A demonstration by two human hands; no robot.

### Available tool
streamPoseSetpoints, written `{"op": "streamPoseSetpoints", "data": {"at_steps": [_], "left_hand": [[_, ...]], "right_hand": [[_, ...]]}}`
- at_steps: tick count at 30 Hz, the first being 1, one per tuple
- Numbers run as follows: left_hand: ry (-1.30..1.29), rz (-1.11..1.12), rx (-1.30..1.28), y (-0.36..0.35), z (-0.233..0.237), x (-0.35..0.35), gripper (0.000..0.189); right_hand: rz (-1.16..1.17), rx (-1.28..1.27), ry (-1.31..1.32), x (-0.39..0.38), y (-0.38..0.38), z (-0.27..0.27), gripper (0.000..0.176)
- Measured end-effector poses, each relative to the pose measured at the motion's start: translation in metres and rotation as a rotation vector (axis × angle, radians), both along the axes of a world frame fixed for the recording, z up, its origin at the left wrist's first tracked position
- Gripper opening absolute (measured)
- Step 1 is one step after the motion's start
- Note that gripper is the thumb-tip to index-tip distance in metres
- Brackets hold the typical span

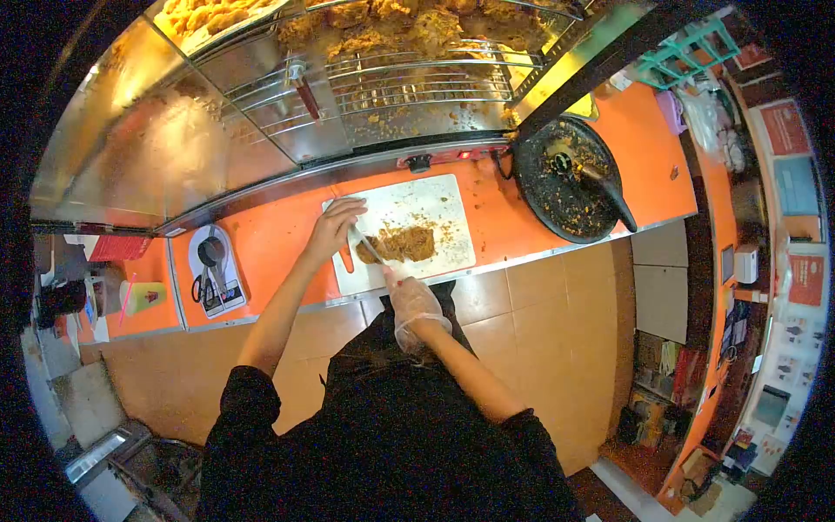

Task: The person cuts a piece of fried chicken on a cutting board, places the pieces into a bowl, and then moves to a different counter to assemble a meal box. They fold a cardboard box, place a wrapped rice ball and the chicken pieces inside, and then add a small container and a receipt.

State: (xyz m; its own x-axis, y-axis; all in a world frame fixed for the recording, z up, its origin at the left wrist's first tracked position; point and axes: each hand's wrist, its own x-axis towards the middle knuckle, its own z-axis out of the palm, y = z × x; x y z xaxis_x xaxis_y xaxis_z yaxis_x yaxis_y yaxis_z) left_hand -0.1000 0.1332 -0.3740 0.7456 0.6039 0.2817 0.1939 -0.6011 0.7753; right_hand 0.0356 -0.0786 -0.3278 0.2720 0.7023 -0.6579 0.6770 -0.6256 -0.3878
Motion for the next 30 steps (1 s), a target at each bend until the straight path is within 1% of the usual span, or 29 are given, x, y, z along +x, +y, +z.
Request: {"op": "streamPoseSetpoints", "data": {"at_steps": [2, 3, 4, 5, 6, 7, 8, 9, 10, 11, 13, 15, 17, 18, 19, 20, 21, 22, 23, 25, 27, 29, 30], "left_hand": [[0.027, 0.045, -0.034, -0.007, 0.006, 0.001, 0.024], [0.022, 0.045, -0.025, -0.012, 0.018, 0.010, 0.024], [-0.053, 0.055, -0.002, -0.018, 0.038, 0.023, 0.023], [-0.119, 0.064, 0.009, -0.029, 0.050, 0.034, 0.023], [-0.201, 0.018, -0.037, -0.030, 0.051, 0.048, 0.022], [-0.200, 0.021, -0.039, -0.034, 0.039, 0.054, 0.022], [-0.139, -0.002, -0.072, -0.034, 0.018, 0.062, 0.021], [-0.080, -0.022, -0.105, -0.031, 0.005, 0.067, 0.020], [-0.072, -0.019, -0.036, -0.028, 0.002, 0.068, 0.019], [-0.072, -0.020, -0.036, -0.022, -0.001, 0.068, 0.019], [-0.078, 0.021, -0.003, -0.022, -0.004, 0.062, 0.019], [-0.052, -0.004, 0.006, -0.017, 0.002, 0.057, 0.023], [0.018, -0.042, -0.002, -0.012, 0.010, 0.062, 0.024], [0.013, -0.037, 0.009, -0.011, 0.016, 0.065, 0.024], [-0.071, -0.038, -0.004, -0.015, 0.026, 0.069, 0.024], [-0.147, -0.040, -0.029, -0.022, 0.030, 0.072, 0.024], [-0.140, -0.034, -0.044, -0.029, 0.022, 0.076, 0.024], [-0.133, -0.023, -0.069, -0.033, 0.008, 0.082, 0.021], [-0.126, -0.014, -0.092, -0.033, 0.001, 0.085, 0.018], [-0.084, -0.007, -0.081, -0.023, 0.000, 0.086, 0.018], [-0.111, 0.018, -0.011, -0.018, -0.002, 0.086, 0.018], [-0.096, -0.006, 0.051, -0.011, 0.003, 0.088, 0.018], [-0.021, -0.049, -0.011, -0.009, 0.004, 0.087, 0.023]], "right_hand": [[0.022, 0.013, -0.014, 0.003, -0.002, 0.020, 0.073], [-0.104, 0.016, -0.012, 0.009, -0.002, 0.065, 0.076], [-0.228, 0.017, -0.011, 0.018, -0.002, 0.093, 0.079], [-0.226, 0.010, -0.010, 0.026, -0.006, 0.097, 0.079], [-0.258, -0.007, -0.036, 0.035, -0.012, 0.101, 0.081], [-0.290, -0.012, -0.066, 0.043, -0.013, 0.102, 0.084], [-0.319, -0.050, -0.122, 0.049, -0.014, 0.085, 0.084], [-0.317, -0.045, -0.125, 0.052, -0.011, 0.067, 0.084], [-0.305, -0.022, -0.104, 0.051, -0.007, 0.062, 0.083], [-0.299, 0.005, -0.081, 0.049, -0.005, 0.056, 0.083], [-0.299, 0.002, -0.122, 0.049, -0.004, 0.046, 0.082], [-0.246, -0.059, -0.056, 0.049, -0.003, 0.029, 0.084], [-0.217, 0.026, -0.042, 0.064, -0.008, 0.041, 0.085], [-0.145, -0.041, -0.064, 0.074, -0.010, 0.051, 0.074], [-0.073, -0.112, -0.085, 0.078, -0.007, 0.071, 0.064], [-0.137, -0.134, -0.065, 0.074, -0.006, 0.111, 0.054], [-0.130, -0.149, -0.059, 0.075, -0.012, 0.105, 0.054], [-0.096, -0.040, -0.106, 0.080, -0.019, 0.093, 0.055], [-0.033, 0.062, -0.105, 0.084, -0.022, 0.074, 0.059], [0.102, 0.263, -0.118, 0.091, -0.028, 0.037, 0.070], [-0.253, -0.109, -0.094, 0.084, -0.003, 0.037, 0.091], [-0.221, -0.091, -0.090, 0.094, -0.003, 0.031, 0.093], [-0.218, -0.109, -0.087, 0.104, -0.005, 0.030, 0.093]]}}
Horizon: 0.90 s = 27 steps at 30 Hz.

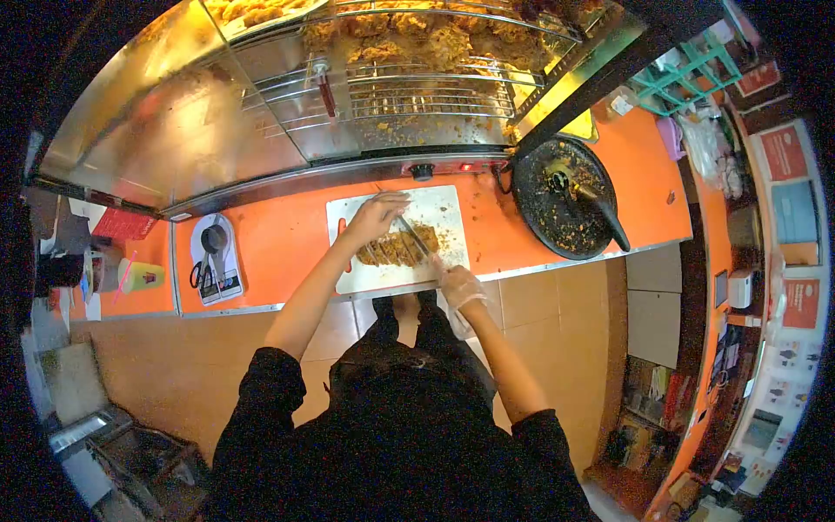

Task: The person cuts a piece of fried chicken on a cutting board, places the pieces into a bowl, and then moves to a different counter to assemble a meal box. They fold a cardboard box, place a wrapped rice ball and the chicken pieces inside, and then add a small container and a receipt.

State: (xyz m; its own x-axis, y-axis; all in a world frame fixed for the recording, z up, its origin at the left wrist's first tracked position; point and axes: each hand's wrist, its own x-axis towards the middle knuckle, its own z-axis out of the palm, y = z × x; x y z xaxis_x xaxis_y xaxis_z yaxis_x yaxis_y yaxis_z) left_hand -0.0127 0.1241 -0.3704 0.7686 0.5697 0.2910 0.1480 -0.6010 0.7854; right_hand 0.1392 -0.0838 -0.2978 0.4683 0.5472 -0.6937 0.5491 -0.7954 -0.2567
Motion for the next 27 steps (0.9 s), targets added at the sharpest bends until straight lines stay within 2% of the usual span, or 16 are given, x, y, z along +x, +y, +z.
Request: {"op": "streamPoseSetpoints", "data": {"at_steps": [1, 2, 3, 4, 5, 6, 8, 12, 15, 17, 19, 21, 23, 25, 27], "left_hand": [[0.083, -0.050, -0.062, -0.001, 0.002, -0.003, 0.027], [0.083, -0.045, -0.050, -0.006, 0.015, -0.007, 0.027], [-0.022, 0.072, -0.080, -0.018, 0.027, -0.012, 0.033], [-0.127, 0.188, -0.114, -0.027, 0.041, -0.015, 0.039], [-0.129, 0.195, -0.117, -0.032, 0.047, -0.022, 0.039], [-0.116, 0.279, -0.082, -0.036, 0.052, -0.037, 0.043], [-0.096, 0.437, -0.023, -0.044, 0.051, -0.064, 0.044], [-0.073, 0.548, -0.035, -0.070, 0.041, -0.113, 0.040], [-0.090, 0.654, -0.016, -0.092, 0.035, -0.137, 0.039], [-0.106, 0.711, -0.023, -0.103, 0.031, -0.142, 0.037], [-0.089, 0.743, -0.071, -0.115, 0.035, -0.144, 0.035], [-0.114, 0.773, -0.084, -0.125, 0.036, -0.148, 0.033], [-0.086, 0.794, -0.100, -0.132, 0.041, -0.156, 0.032], [-0.084, 0.834, -0.101, -0.139, 0.027, -0.168, 0.030], [-0.098, 0.870, -0.100, -0.140, 0.022, -0.175, 0.029]], "right_hand": [[-0.004, -0.019, 0.012, 0.005, -0.003, 0.000, 0.092], [0.062, 0.020, -0.015, 0.007, -0.008, 0.021, 0.091], [0.128, 0.060, -0.046, 0.008, -0.013, 0.043, 0.090], [0.053, 0.094, -0.130, 0.016, -0.021, 0.052, 0.088], [-0.017, 0.118, -0.211, 0.027, -0.029, 0.057, 0.086], [-0.010, 0.111, -0.207, 0.045, -0.035, 0.048, 0.086], [0.239, 0.213, -0.383, 0.078, -0.035, 0.015, 0.080], [0.334, 0.277, -0.495, 0.079, -0.016, -0.007, 0.069], [0.513, 0.744, -0.749, 0.027, 0.006, -0.012, 0.063], [0.777, 0.823, -0.649, -0.034, 0.033, 0.021, 0.057], [0.831, 0.935, -0.674, -0.064, 0.044, 0.004, 0.053], [0.891, 1.046, -0.694, -0.065, 0.050, -0.024, 0.050], [0.841, 0.791, -0.450, -0.036, 0.061, -0.054, 0.047], [0.930, 0.766, -0.489, -0.013, 0.069, -0.060, 0.042], [0.778, 0.950, -0.131, 0.005, 0.077, -0.056, 0.039]]}}
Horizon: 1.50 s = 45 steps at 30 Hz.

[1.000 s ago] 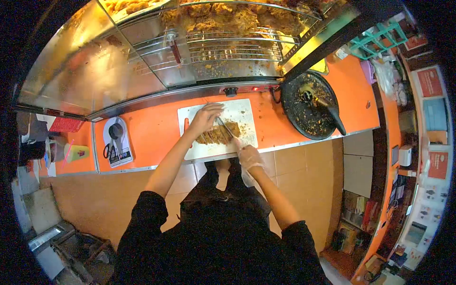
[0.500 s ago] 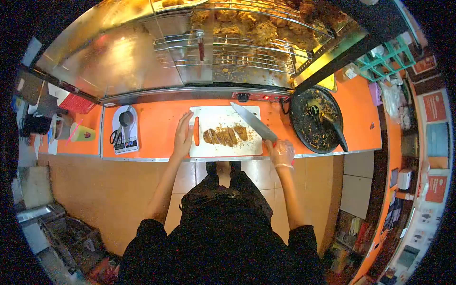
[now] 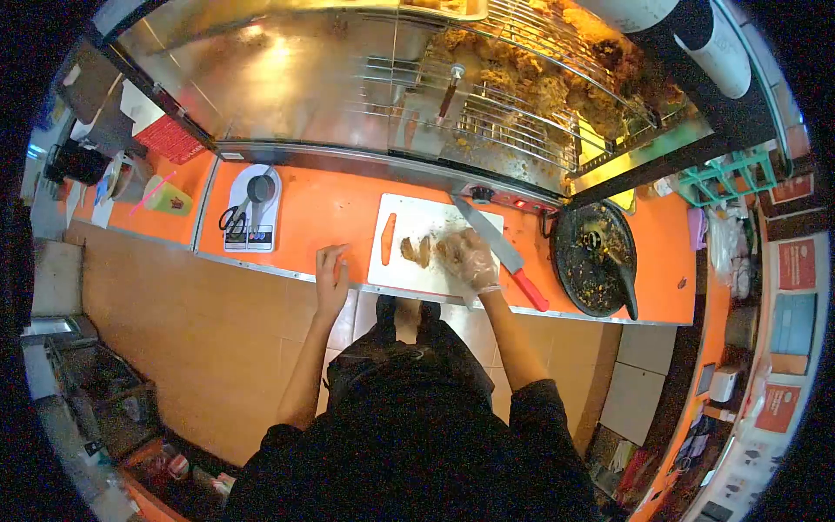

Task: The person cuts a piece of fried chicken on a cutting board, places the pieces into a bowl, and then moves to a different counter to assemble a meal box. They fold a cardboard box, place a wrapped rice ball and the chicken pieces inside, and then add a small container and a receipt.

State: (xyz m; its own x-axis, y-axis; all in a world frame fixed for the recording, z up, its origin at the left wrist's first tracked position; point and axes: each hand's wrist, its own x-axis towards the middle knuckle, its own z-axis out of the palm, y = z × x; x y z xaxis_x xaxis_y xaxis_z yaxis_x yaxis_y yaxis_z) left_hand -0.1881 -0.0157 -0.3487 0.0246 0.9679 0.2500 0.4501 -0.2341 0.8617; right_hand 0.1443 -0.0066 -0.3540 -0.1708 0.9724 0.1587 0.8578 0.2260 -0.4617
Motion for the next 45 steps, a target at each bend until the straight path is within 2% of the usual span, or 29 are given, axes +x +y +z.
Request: {"op": "streamPoseSetpoints", "data": {"at_steps": [3, 5, 6, 8, 12, 14, 16, 18, 20, 21, 23, 24, 27, 30, 31, 33, 35, 37, 38, 39, 40, 41, 42, 45], "left_hand": [[-0.009, 0.017, 0.013, -0.003, -0.001, -0.008, 0.028], [-0.014, 0.021, 0.029, -0.004, -0.001, -0.009, 0.027], [-0.015, 0.015, 0.033, -0.005, 0.000, -0.010, 0.027], [-0.054, 0.005, 0.016, -0.006, 0.001, -0.010, 0.026], [-0.052, -0.015, 0.013, -0.004, 0.002, -0.009, 0.026], [-0.062, -0.047, 0.005, -0.001, 0.004, -0.005, 0.026], [-0.057, -0.071, 0.008, 0.001, 0.001, 0.002, 0.024], [-0.033, -0.097, -0.009, 0.005, 0.001, 0.008, 0.023], [-0.008, -0.119, -0.005, 0.010, -0.005, 0.008, 0.022], [-0.002, -0.128, 0.015, 0.010, -0.007, 0.011, 0.022], [-0.007, -0.153, 0.022, 0.010, -0.015, 0.013, 0.021], [-0.014, -0.151, 0.001, 0.012, -0.019, 0.016, 0.021], [0.009, -0.174, 0.021, 0.013, -0.009, 0.020, 0.019], [-0.002, -0.191, 0.018, 0.015, 0.003, 0.020, 0.019], [0.021, -0.189, 0.038, 0.017, 0.000, 0.017, 0.020], [0.028, -0.166, 0.028, 0.017, 0.000, 0.013, 0.020], [0.024, -0.142, 0.020, 0.016, 0.004, 0.010, 0.020], [0.010, -0.128, 0.014, 0.017, -0.001, 0.010, 0.019], [-0.001, -0.114, 0.002, 0.019, -0.004, 0.011, 0.019], [0.000, -0.114, 0.002, 0.020, -0.005, 0.014, 0.019], [-0.002, -0.123, 0.006, 0.021, -0.006, 0.017, 0.019], [-0.005, -0.130, 0.010, 0.021, -0.004, 0.021, 0.018], [-0.004, -0.130, 0.006, 0.021, -0.003, 0.026, 0.018], [-0.011, -0.175, 0.033, 0.023, 0.003, 0.043, 0.017]], "right_hand": [[-0.041, -0.120, 0.157, 0.008, 0.014, 0.022, 0.047], [-0.040, -0.172, 0.222, 0.010, 0.019, 0.033, 0.062], [-0.045, -0.168, 0.221, 0.011, 0.020, 0.037, 0.062], [0.107, -0.260, 0.051, 0.014, 0.021, 0.044, 0.070], [0.076, -0.273, 0.013, -0.002, 0.020, 0.058, 0.080], [-0.183, -0.349, -0.112, -0.049, 0.019, 0.075, 0.087], [-0.334, -0.432, -0.244, -0.091, 0.018, 0.074, 0.089], [-0.427, -0.357, -0.316, -0.110, 0.009, 0.065, 0.086], [-0.507, 0.056, -0.440, -0.106, -0.001, 0.022, 0.064], [-0.542, 0.078, -0.432, -0.100, -0.004, 0.013, 0.064], [-0.419, 0.155, -0.338, -0.081, -0.009, 0.005, 0.047], [-0.426, 0.173, -0.333, -0.074, -0.005, 0.002, 0.047], [-0.394, 0.182, -0.324, -0.063, 0.001, -0.006, 0.032], [-0.438, 0.195, -0.241, -0.044, -0.005, 0.001, 0.031], [-0.406, 0.305, -0.231, -0.028, -0.007, -0.002, 0.031], [-0.515, 0.410, -0.141, 0.004, -0.017, 0.009, 0.024], [-0.607, 0.439, -0.149, 0.042, -0.031, 0.040, 0.025], [-0.797, 0.557, -0.058, 0.066, -0.048, 0.096, 0.024], [-0.719, 0.429, 0.196, 0.094, -0.056, 0.103, 0.026], [-0.849, 0.461, -0.109, 0.104, -0.064, 0.122, 0.027], [-0.895, 0.374, -0.119, 0.130, -0.069, 0.117, 0.029], [-1.009, 0.299, -0.210, 0.134, -0.077, 0.136, 0.030], [-1.057, 0.333, -0.283, 0.152, -0.084, 0.124, 0.034], [-1.073, 0.208, -0.283, 0.179, -0.107, 0.106, 0.040]]}}
